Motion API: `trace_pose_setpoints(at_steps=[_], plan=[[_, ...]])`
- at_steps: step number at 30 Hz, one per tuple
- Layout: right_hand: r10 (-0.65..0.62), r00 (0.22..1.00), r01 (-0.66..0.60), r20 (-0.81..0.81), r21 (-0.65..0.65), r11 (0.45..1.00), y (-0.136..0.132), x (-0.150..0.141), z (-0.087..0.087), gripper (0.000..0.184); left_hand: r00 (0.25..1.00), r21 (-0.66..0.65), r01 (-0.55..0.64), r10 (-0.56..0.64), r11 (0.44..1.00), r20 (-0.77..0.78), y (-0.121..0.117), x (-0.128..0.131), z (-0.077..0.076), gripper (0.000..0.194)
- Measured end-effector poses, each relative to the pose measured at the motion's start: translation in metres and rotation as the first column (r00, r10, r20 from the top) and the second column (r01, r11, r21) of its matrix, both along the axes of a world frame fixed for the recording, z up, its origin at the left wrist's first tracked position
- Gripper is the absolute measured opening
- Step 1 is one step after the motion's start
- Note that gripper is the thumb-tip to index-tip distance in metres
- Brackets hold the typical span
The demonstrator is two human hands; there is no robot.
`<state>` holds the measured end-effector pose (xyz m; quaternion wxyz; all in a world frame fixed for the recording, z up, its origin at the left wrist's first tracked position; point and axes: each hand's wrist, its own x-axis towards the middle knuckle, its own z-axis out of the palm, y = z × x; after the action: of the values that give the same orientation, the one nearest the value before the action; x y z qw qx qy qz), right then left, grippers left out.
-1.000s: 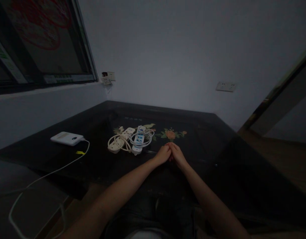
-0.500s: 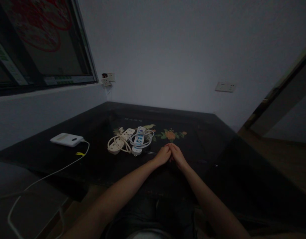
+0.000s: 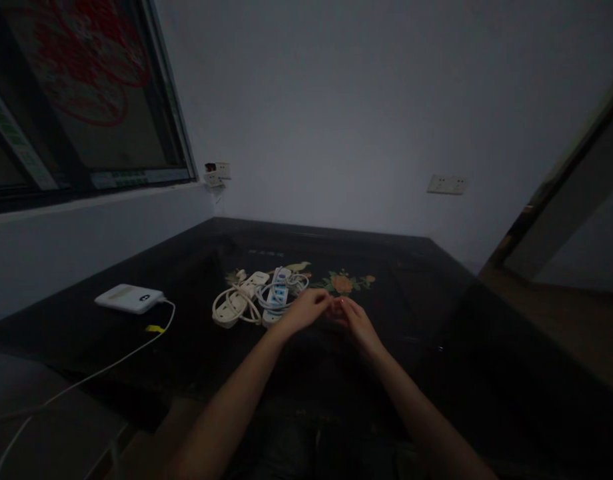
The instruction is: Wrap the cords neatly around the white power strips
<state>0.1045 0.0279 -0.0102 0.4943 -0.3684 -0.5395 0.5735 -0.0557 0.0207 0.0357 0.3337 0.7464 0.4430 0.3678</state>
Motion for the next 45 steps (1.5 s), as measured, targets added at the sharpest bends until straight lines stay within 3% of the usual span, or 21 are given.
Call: trace_pose_setpoints(at_steps=[2, 4, 6, 9, 14, 19, 25, 29, 33, 38, 45], plan=[[-0.001, 1.0, 0.0, -0.014, -0.027, 1.0, -0.001, -0.002, 0.008, 0.041, 0.982, 0.063, -0.149, 0.14, 0.987, 0.128, 0.007, -0.026, 0.014, 0.025], [-0.008, 1.0, 0.008, 0.0, -0.042, 0.999, 0.0, -0.008, 0.014, 0.038, 0.927, 0.136, -0.346, 0.316, 0.928, 0.203, 0.017, -0.054, 0.021, 0.021], [-0.012, 0.999, 0.014, 0.034, -0.052, 0.999, 0.003, -0.021, 0.014, 0.035, 0.868, 0.121, -0.474, 0.44, 0.872, 0.231, 0.028, -0.081, 0.019, 0.019], [-0.014, 0.996, 0.021, 0.09, -0.086, 0.996, 0.01, -0.048, 0.005, 0.04, 0.81, 0.077, -0.582, 0.57, 0.809, 0.137, 0.04, -0.107, 0.006, 0.017], [-0.038, 0.998, 0.046, 0.041, -0.213, 0.976, 0.024, -0.093, -0.015, 0.05, 0.767, 0.169, -0.605, 0.627, 0.778, -0.136, 0.037, -0.11, -0.013, 0.02], [-0.094, 0.995, 0.089, -0.024, -0.155, 0.984, 0.032, -0.116, -0.025, 0.06, 0.674, 0.139, -0.643, 0.642, 0.753, -0.365, 0.03, -0.101, -0.015, 0.026], [-0.125, 0.987, 0.117, -0.1, -0.084, 0.99, 0.031, -0.129, -0.035, 0.063, 0.594, 0.184, -0.638, 0.63, 0.748, -0.501, 0.03, -0.1, -0.012, 0.034], [-0.11, 0.987, 0.105, -0.118, -0.05, 0.993, 0.027, -0.133, -0.038, 0.064, 0.61, 0.175, -0.611, 0.6, 0.772, -0.518, 0.029, -0.098, -0.012, 0.036], [-0.123, 0.986, 0.115, -0.112, -0.07, 0.991, 0.022, -0.119, -0.031, 0.068, 0.671, 0.156, -0.581, 0.578, 0.799, -0.464, 0.026, -0.09, -0.013, 0.034], [-0.136, 0.987, 0.131, -0.089, -0.07, 0.989, 0.009, -0.078, -0.02, 0.068, 0.777, 0.112, -0.502, 0.504, 0.858, -0.376, 0.021, -0.065, -0.016, 0.03], [-0.171, 0.985, 0.171, 0.003, -0.014, 0.985, -0.015, -0.014, -0.018, 0.069, 0.937, 0.071, -0.285, 0.293, 0.956, -0.189, 0.01, -0.028, -0.029, 0.035]])
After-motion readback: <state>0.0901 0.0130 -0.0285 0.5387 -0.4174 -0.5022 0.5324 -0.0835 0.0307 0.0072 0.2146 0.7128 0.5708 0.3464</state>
